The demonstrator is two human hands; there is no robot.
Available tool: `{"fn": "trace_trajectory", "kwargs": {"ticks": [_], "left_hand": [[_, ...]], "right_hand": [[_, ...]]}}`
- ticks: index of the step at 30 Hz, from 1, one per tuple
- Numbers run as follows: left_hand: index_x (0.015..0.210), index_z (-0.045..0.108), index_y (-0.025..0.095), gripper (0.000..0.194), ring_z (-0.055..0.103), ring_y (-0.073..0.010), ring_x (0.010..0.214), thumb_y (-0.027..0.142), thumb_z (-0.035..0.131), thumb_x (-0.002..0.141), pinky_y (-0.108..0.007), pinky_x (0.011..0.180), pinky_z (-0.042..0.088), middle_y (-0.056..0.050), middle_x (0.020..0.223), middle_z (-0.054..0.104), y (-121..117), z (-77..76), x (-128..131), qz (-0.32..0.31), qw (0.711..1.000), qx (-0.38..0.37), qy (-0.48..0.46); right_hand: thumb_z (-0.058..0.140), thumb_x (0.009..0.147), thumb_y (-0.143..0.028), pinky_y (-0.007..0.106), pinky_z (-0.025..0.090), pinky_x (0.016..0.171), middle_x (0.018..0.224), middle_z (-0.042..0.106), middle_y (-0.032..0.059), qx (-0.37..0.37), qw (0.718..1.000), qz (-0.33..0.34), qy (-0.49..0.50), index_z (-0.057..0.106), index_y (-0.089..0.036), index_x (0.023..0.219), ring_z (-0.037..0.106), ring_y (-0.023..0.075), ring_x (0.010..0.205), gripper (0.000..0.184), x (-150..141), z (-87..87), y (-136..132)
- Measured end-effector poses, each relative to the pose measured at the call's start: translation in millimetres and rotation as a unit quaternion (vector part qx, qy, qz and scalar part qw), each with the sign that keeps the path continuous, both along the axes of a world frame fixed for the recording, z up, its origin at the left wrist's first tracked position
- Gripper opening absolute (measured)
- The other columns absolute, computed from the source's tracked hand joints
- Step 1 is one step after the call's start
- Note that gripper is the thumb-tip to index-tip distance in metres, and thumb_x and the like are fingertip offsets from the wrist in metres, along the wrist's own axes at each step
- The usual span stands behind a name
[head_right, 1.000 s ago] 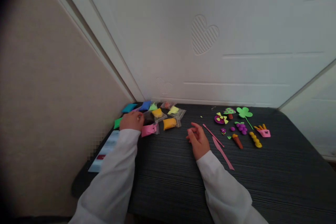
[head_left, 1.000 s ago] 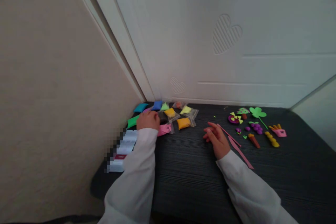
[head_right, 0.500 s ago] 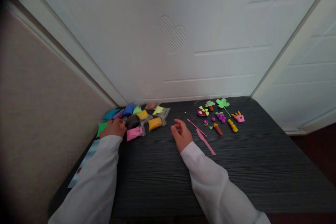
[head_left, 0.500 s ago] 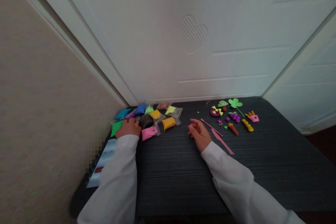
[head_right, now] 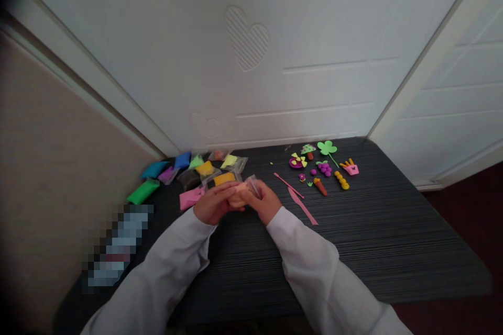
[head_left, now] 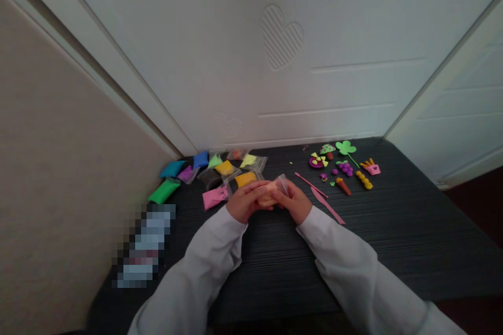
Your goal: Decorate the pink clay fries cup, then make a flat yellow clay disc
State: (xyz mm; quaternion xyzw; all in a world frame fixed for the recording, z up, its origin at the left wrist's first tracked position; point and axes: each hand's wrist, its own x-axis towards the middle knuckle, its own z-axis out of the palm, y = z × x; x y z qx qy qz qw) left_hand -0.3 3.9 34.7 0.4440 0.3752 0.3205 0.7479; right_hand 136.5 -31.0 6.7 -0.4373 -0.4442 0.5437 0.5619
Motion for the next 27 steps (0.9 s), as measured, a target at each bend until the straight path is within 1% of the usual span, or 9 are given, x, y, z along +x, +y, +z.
{"fn": "trace_trajectory", "kwargs": {"ticks": [3, 5, 8, 10, 15, 17, 20, 23, 27], "left_hand": [[0.091, 0.058, 0.014, 0.031, 0.06, -0.0158, 0.069, 0.031, 0.061, 0.065, -0.028, 0.058, 0.05, -0.006, 0.084, 0.062, 11, -5.9, -3, 0.045, 0.999, -0.003, -0.01], [0.094, 0.056, 0.016, 0.032, 0.06, -0.0149, 0.068, 0.037, 0.054, 0.07, -0.028, 0.058, 0.05, -0.006, 0.084, 0.062, 20, -9.1, -10, 0.068, 0.997, -0.031, -0.024], [0.097, 0.055, 0.018, 0.033, 0.061, -0.0146, 0.069, 0.04, 0.044, 0.076, -0.031, 0.063, 0.05, -0.006, 0.081, 0.063, 31, -16.0, -22, 0.084, 0.99, -0.103, -0.039], [0.096, 0.056, 0.017, 0.031, 0.061, -0.0154, 0.076, 0.038, 0.043, 0.076, -0.032, 0.071, 0.049, -0.007, 0.082, 0.064, 37, -20.0, -30, 0.096, 0.987, -0.121, -0.034], [0.093, 0.056, 0.014, 0.029, 0.06, -0.0147, 0.083, 0.033, 0.046, 0.074, -0.03, 0.077, 0.047, -0.008, 0.089, 0.063, 41, -18.0, -40, 0.154, 0.985, -0.072, -0.005], [0.098, 0.054, 0.016, 0.032, 0.06, -0.0137, 0.078, 0.035, 0.049, 0.073, -0.029, 0.073, 0.048, -0.007, 0.09, 0.063, 34, -15.5, -35, 0.134, 0.99, -0.035, -0.018], [0.107, 0.047, 0.019, 0.048, 0.062, -0.0179, 0.072, 0.033, 0.062, 0.063, -0.03, 0.058, 0.05, -0.008, 0.094, 0.061, 18, -17.1, -21, 0.012, 0.999, -0.022, -0.029], [0.101, 0.052, 0.015, 0.045, 0.06, -0.0146, 0.059, 0.028, 0.066, 0.06, -0.023, 0.047, 0.047, -0.007, 0.081, 0.063, 8, -23.9, -10, -0.025, 0.999, 0.014, 0.021], [0.092, 0.058, 0.012, 0.035, 0.059, -0.0123, 0.053, 0.03, 0.063, 0.063, -0.021, 0.045, 0.046, -0.006, 0.072, 0.064, 6, -28.2, -9, -0.03, 0.997, 0.044, 0.051]], "right_hand": [[0.059, 0.065, -0.041, 0.019, 0.033, 0.043, 0.057, 0.048, -0.0056, -0.022, 0.999, -0.037, 0.005, 0.054, -0.018, 0.078, 0.04, 0.0055, 0.046, 0.026, 3, -2.6, 3], [0.057, 0.067, -0.042, 0.019, 0.032, 0.042, 0.052, 0.046, -0.0062, -0.039, 0.997, -0.058, 0.015, 0.053, -0.018, 0.074, 0.039, 0.0052, 0.043, 0.026, 5, -5.5, 6], [0.053, 0.068, -0.044, 0.02, 0.035, 0.043, 0.05, 0.046, -0.0057, -0.061, 0.994, -0.077, 0.04, 0.053, -0.018, 0.074, 0.042, 0.0064, 0.043, 0.028, 6, -10.4, 8], [0.054, 0.066, -0.045, 0.022, 0.038, 0.044, 0.05, 0.048, -0.0049, -0.073, 0.993, -0.082, 0.053, 0.053, -0.017, 0.076, 0.046, 0.0078, 0.044, 0.029, 7, -12.4, 9], [0.057, 0.064, -0.045, 0.025, 0.043, 0.048, 0.051, 0.051, -0.0035, -0.086, 0.993, -0.064, 0.051, 0.056, -0.016, 0.079, 0.051, 0.0097, 0.047, 0.033, 7, -8.4, 5], [0.057, 0.064, -0.045, 0.025, 0.044, 0.049, 0.053, 0.053, -0.0029, -0.083, 0.994, -0.052, 0.038, 0.057, -0.016, 0.079, 0.052, 0.0099, 0.049, 0.032, 7, -4.9, 3], [0.059, 0.064, -0.042, 0.025, 0.044, 0.052, 0.057, 0.056, -0.0022, -0.073, 0.996, -0.043, 0.006, 0.058, -0.017, 0.079, 0.052, 0.0099, 0.052, 0.029, 5, -0.5, 0], [0.061, 0.063, -0.038, 0.025, 0.043, 0.056, 0.06, 0.057, -0.0018, -0.062, 0.997, -0.045, -0.028, 0.06, -0.017, 0.077, 0.051, 0.0096, 0.054, 0.025, 4, 1.8, -2], [0.057, 0.067, -0.037, 0.026, 0.041, 0.063, 0.068, 0.06, -0.0008, -0.052, 0.995, -0.024, -0.08, 0.062, -0.018, 0.078, 0.052, 0.0104, 0.062, 0.022, 10, 2.9, -1]]}}
